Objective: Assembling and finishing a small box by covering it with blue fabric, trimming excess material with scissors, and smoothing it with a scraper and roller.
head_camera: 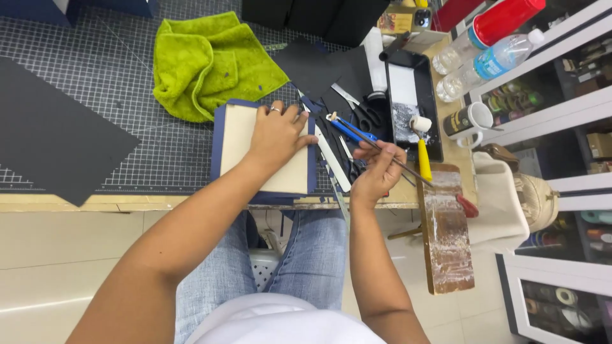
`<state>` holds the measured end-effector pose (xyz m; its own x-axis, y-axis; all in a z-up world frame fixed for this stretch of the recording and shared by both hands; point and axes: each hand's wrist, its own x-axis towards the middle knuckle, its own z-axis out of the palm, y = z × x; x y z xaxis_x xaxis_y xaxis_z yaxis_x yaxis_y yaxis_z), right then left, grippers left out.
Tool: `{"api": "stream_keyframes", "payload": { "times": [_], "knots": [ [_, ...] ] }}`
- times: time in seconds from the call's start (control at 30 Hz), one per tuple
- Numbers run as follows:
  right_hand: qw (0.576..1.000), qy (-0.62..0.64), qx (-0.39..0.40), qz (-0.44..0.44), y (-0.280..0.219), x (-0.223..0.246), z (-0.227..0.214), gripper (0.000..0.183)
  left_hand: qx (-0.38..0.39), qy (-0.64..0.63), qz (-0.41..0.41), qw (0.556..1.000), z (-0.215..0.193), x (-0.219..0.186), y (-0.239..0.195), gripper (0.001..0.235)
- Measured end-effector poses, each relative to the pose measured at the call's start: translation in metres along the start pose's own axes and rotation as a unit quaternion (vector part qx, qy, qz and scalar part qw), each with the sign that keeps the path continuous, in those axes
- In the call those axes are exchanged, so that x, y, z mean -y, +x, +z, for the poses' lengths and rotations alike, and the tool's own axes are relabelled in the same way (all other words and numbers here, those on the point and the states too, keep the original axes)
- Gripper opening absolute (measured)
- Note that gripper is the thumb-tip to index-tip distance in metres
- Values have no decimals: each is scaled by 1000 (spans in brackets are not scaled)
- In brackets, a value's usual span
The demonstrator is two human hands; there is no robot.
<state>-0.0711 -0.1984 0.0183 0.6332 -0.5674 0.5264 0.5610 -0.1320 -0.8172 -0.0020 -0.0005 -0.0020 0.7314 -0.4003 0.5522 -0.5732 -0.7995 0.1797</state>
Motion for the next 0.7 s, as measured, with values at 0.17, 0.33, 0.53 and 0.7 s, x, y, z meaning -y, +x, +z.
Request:
{"api": "stream_keyframes", "payload": {
  "times": [0.17, 0.33, 0.53, 0.7],
  "knots": [
    [1000, 14, -4, 3, -6, 7, 1, 26, 23, -8, -1, 1000, -6, -1, -5, 48],
    [999, 14, -26, 19, -13, 3, 7, 26, 30, -4, -1, 1000, -6, 0, -4, 48],
    [998, 30, -36, 34, -8, 14, 5, 26, 10, -14, -13, 1000, -4, -2, -10, 47],
    [998, 38, -43, 28, -6, 18, -1, 27, -15, -60, -34, 998, -18, -4, -9, 43]
  ]
}}
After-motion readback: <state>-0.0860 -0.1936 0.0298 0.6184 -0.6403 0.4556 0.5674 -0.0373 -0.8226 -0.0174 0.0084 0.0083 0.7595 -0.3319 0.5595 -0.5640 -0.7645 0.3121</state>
